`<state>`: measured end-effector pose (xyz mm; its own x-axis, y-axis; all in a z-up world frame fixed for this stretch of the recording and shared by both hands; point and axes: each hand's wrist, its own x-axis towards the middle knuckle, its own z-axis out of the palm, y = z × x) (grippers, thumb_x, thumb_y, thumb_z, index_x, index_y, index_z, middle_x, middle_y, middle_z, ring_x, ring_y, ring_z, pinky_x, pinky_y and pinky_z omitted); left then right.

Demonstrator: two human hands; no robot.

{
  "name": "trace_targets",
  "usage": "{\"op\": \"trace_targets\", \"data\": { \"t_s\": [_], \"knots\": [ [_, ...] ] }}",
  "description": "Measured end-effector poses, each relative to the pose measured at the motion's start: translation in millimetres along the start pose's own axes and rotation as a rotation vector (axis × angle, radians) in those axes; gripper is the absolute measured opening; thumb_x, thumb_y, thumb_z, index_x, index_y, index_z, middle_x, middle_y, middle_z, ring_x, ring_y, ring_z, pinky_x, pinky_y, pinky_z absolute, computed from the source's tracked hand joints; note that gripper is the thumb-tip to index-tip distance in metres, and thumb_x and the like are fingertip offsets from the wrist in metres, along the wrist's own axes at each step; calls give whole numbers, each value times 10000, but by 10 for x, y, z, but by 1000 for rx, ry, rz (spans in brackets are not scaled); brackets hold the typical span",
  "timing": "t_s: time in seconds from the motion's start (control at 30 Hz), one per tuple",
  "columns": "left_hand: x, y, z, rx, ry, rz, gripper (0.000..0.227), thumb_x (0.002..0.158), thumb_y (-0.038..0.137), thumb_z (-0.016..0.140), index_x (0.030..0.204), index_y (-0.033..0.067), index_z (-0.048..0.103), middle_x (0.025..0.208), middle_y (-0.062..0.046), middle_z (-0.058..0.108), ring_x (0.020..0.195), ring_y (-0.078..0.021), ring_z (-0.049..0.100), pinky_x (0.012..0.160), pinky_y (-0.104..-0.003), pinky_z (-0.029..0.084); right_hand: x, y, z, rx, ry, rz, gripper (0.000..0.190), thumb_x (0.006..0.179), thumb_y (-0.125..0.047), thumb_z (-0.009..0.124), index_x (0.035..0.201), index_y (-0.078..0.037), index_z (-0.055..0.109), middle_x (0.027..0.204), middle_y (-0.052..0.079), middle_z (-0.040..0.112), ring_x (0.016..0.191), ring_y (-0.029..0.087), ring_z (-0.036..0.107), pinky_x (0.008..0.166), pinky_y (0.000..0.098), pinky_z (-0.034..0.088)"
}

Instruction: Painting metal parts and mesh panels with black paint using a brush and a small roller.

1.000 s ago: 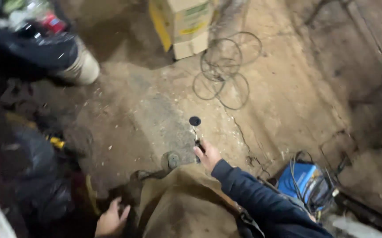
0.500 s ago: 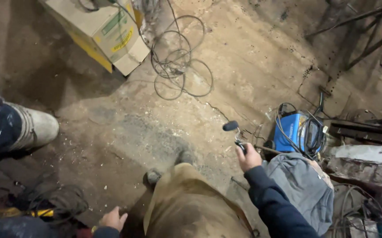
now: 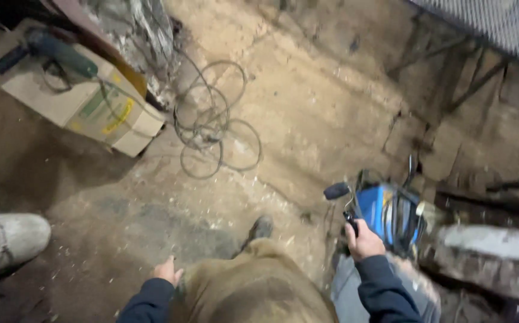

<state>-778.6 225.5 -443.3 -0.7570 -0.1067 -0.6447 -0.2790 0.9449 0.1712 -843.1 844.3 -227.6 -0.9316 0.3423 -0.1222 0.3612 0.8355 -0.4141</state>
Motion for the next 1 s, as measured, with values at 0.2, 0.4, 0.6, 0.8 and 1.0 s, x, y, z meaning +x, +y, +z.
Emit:
{"op": "trace_targets", "data": {
  "t_s": [0.2,0.4,0.6,0.8,1.0],
  "knots": [
    [291,1416,-262,-164,115,132,587,858,408,722,1364,188,521,909,-265,728,881,-480,697,790,-538,566,1553,-88,-497,-259,-167,-139,318,967,-467,565,1014,-152,568,834,224,705,769,480,673,654,592,526],
    [492,2162,-561,-311,65,-17,547,875,468,678,1330,198,542,899,-235,746,875,-462,713,782,-541,570,3361,-676,-550,-392,-307,-345,318,970,-451,579,1053,-145,552,822,178,722,748,444,690,650,565,535],
    [1349,2953,-414,-459,205,-106,436,890,516,654,1160,173,652,945,-210,754,891,-435,721,816,-519,573,4927,-1072,-304,-386,-266,-465,327,942,-486,585,1035,-172,579,831,164,726,763,430,694,642,547,541],
    [1609,4661,-1099,-706,72,-224,351,899,482,655,1054,167,661,926,-168,773,887,-393,745,789,-480,581,6418,-970,385,-499,-325,-378,348,990,-516,547,1042,-175,597,862,191,729,789,448,691,699,577,535],
    [1816,5558,-877,-797,-77,-250,361,908,456,659,1119,165,616,900,-170,762,884,-392,729,762,-475,574,8036,-1274,1285,-334,-242,-628,339,1042,-440,569,1088,-106,600,862,241,692,768,481,662,679,603,507]
  ]
}}
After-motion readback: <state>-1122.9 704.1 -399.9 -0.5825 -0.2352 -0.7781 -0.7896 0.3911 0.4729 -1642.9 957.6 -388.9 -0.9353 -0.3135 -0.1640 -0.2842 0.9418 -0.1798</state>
